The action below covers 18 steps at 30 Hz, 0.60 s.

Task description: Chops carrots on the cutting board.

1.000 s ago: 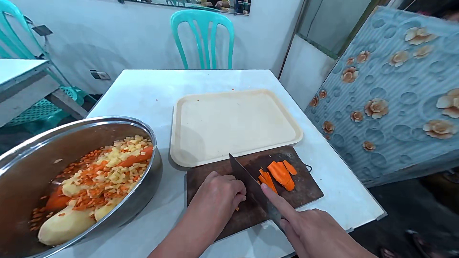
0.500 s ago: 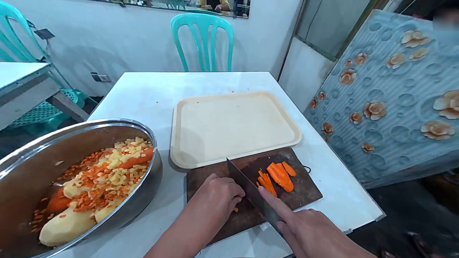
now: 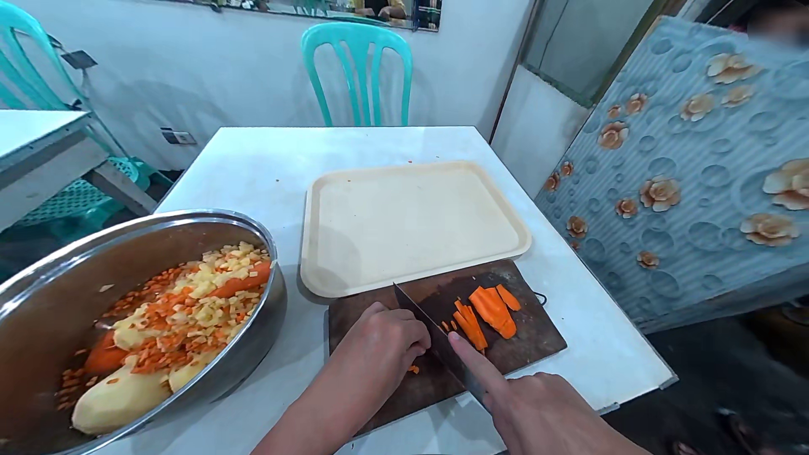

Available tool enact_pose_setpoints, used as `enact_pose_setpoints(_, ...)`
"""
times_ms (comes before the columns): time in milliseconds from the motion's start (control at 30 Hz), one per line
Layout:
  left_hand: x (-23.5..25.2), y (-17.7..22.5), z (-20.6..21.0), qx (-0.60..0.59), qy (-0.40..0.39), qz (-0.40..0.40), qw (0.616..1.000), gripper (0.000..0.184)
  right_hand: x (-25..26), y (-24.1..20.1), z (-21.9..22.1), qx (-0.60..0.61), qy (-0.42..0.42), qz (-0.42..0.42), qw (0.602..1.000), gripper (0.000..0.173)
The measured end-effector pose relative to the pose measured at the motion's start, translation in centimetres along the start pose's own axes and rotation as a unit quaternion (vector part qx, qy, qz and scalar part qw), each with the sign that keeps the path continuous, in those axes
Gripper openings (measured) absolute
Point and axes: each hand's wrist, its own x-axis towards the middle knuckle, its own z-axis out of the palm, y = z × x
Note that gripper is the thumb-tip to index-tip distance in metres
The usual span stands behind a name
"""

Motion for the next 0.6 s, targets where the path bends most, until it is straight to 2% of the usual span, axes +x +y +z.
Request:
enact_pose_setpoints(100, 0.0, -0.2, 0.1, -0.002, 0.003, 0.001, 1.000, 0.005, -0.1, 0.6, -0.7, 0.059, -0.032, 0.021, 0.997, 0.066)
enact_pose_setpoints(200, 0.0, -0.2, 0.1, -0.020, -0.007, -0.016, 1.000, 0.004, -0.8, 1.1, -0.3, 0.075, 0.009, 0.003, 0.997, 0.065)
enact_pose_setpoints(600, 0.3, 0.1, 0.1, -0.015, 0.002, -0.026, 1.000, 0.007, -0.8, 0.6, -0.5, 0.032, 0.004, -0.006, 0.999, 0.066)
